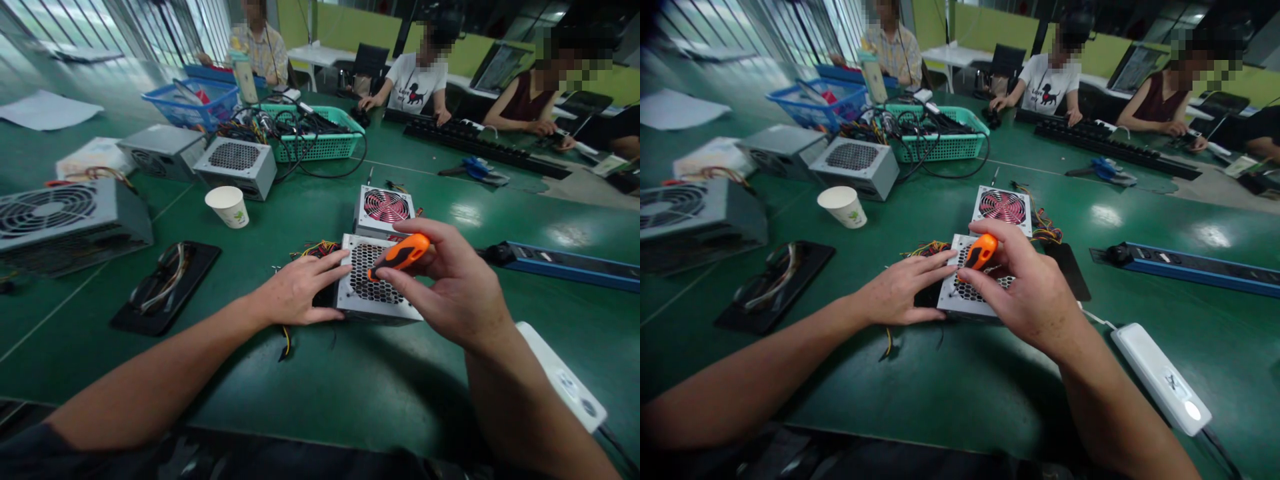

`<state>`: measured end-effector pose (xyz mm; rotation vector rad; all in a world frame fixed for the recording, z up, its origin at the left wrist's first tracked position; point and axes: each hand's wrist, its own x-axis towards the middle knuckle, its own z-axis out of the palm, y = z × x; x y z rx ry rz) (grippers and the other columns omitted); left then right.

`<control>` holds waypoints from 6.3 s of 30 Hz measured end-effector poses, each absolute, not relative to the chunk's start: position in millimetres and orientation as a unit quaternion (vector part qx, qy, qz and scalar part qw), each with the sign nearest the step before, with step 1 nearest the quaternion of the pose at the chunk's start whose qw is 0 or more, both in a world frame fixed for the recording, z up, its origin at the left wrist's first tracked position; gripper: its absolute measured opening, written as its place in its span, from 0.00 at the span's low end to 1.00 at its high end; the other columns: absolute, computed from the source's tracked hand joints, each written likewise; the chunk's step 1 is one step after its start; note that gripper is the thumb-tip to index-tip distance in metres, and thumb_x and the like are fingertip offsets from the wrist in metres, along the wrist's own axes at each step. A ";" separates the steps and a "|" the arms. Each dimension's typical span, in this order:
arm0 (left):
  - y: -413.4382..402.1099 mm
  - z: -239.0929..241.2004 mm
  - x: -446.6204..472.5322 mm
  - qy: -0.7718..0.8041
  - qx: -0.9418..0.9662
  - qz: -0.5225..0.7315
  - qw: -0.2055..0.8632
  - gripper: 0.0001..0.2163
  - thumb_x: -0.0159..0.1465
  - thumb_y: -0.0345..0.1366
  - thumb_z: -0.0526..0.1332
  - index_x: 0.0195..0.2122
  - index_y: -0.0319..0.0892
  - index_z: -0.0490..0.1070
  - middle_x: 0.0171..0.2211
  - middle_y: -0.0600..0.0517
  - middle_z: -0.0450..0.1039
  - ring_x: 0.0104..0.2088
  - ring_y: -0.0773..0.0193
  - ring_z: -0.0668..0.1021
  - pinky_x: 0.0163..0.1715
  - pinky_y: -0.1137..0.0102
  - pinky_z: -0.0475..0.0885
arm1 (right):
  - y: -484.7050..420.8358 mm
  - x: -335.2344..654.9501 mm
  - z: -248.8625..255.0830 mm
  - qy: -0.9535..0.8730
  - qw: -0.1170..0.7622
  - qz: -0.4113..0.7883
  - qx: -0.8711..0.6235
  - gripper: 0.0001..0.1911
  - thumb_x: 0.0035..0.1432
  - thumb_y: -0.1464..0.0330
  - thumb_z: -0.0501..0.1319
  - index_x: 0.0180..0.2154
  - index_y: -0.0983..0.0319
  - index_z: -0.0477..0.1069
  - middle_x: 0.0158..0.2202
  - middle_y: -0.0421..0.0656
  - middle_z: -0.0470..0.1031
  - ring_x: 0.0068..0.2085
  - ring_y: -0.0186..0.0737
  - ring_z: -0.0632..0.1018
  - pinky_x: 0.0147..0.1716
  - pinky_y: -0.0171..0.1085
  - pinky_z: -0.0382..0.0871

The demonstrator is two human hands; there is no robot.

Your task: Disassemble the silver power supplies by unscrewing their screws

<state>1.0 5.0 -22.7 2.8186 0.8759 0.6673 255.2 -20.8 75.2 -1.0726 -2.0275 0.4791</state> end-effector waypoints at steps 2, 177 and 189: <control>5.1 -23.0 0.9 0.293 0.930 0.216 0.059 0.38 0.65 0.55 0.62 0.70 0.40 0.54 0.71 0.34 0.53 0.61 0.42 0.73 0.56 0.50 0.72 | -20.3 254.6 73.7 -0.800 0.384 0.187 -0.421 0.26 0.59 0.65 0.69 0.58 0.53 0.68 0.54 0.45 0.77 0.44 0.48 0.84 0.45 0.46 0.83; 4.7 -20.2 1.2 0.286 0.934 0.209 0.047 0.37 0.65 0.51 0.64 0.70 0.38 0.56 0.70 0.32 0.55 0.66 0.44 0.68 0.59 0.51 0.70 | -25.7 324.8 114.0 -0.889 0.054 0.155 -0.427 0.11 0.65 0.61 0.59 0.48 0.55 0.68 0.38 0.42 0.80 0.32 0.43 0.80 0.28 0.39 0.69; 6.9 -22.7 0.9 0.280 0.932 0.224 0.050 0.37 0.65 0.54 0.63 0.68 0.36 0.58 0.70 0.32 0.56 0.66 0.44 0.69 0.59 0.51 0.70 | -26.1 306.6 121.3 -0.893 0.110 0.084 -0.428 0.08 0.64 0.64 0.55 0.41 0.58 0.70 0.31 0.42 0.81 0.24 0.39 0.79 0.21 0.37 0.69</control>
